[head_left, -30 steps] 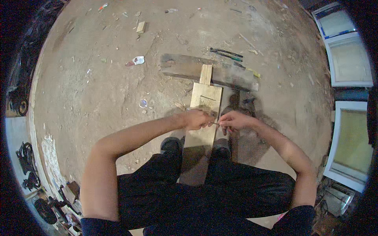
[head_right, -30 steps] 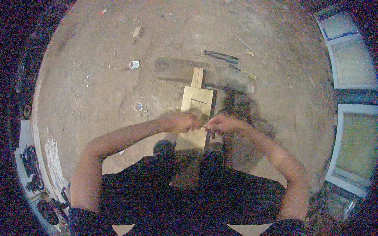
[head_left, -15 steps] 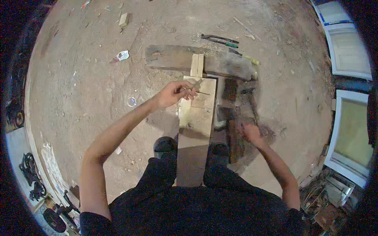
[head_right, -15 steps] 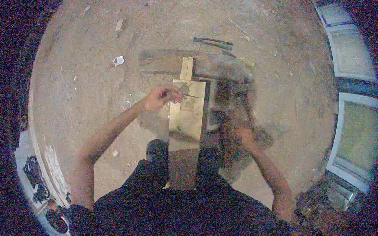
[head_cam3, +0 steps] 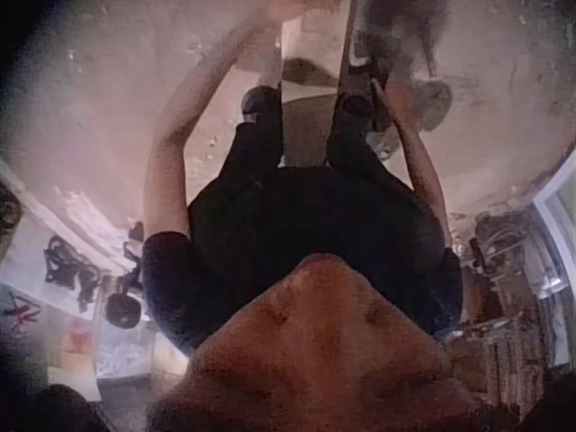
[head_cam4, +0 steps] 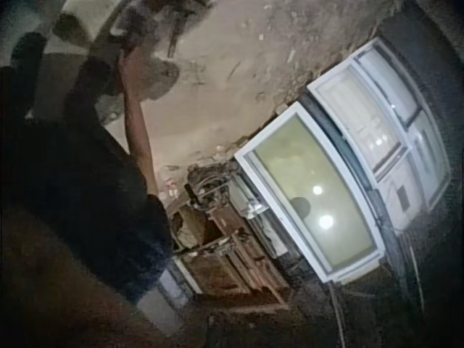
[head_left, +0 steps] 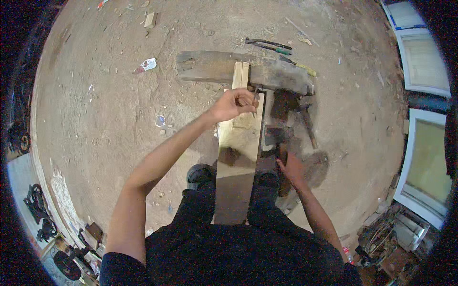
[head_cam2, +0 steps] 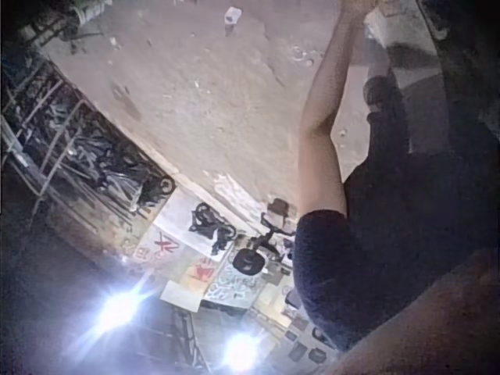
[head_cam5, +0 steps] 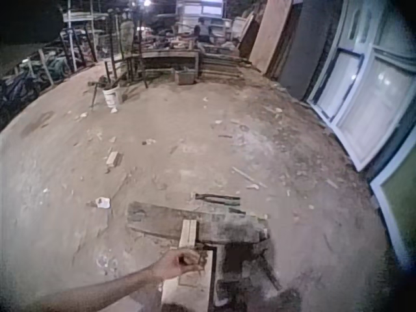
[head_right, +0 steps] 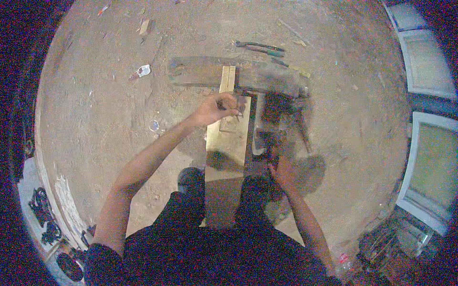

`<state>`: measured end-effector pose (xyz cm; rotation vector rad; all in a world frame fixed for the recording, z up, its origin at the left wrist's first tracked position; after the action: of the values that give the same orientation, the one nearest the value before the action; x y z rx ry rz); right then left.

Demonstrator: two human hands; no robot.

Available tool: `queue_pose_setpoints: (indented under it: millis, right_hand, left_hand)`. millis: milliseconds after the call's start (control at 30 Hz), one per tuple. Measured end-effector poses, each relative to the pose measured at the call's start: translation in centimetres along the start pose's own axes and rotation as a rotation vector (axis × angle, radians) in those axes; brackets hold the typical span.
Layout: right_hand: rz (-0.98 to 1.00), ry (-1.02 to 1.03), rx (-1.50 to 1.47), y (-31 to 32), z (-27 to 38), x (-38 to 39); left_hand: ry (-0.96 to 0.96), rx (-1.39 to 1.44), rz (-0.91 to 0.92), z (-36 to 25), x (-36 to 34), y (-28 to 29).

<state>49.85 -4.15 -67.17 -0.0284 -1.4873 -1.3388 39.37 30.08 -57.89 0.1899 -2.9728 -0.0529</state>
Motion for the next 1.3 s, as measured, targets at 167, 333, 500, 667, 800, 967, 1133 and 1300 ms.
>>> queue_pose_setpoints:
  millis: [167,333,500,667,800,967,1133,1300]
  right_hand:
    - [-0.039,0.019,-0.047,-0.7,-0.3,-0.2]
    - [-0.232,0.205,-0.081,-2.6,-1.0,-0.6]
    - [-0.176,0.077,-0.075,-3.0,-1.3,-0.4]
    - [-0.244,0.147,-0.107,-2.9,-1.1,-0.1]
    - [-0.298,0.150,-0.067,-2.9,-1.2,-0.1]
    - [-0.185,0.104,-0.040,-2.3,-0.5,0.0]
    - [-0.255,0.106,-0.042,-2.9,-1.3,0.1]
    - [-0.232,0.152,-0.115,-3.3,-1.3,-0.4]
  left_hand:
    - [-0.056,0.322,0.132,0.4,0.5,-4.6]
    - [-0.011,0.256,0.169,2.2,2.5,-5.5]
    - [-0.042,0.128,0.059,2.0,4.5,-4.1]
    - [0.042,-0.176,-0.051,1.3,5.3,-2.2]
    - [-0.067,-0.278,-0.138,-0.7,4.6,-0.4]
    - [-0.001,-0.359,-0.193,-0.7,2.5,1.4]
    - [0.214,-0.605,-0.172,-0.8,0.0,0.8]
    - [0.225,-0.963,-0.136,1.0,-1.1,0.4]
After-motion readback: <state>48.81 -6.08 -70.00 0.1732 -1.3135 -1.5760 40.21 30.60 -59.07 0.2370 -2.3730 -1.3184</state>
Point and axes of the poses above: each hand's wrist, its own x-axis away from the middle knuckle, its own y-axis out of the back of the hand, z = x × y, the point moved 8 cm from there along -x, towards the middle knuckle, and after that the axes turned 13 degrees about z, right-handed, at the moved point
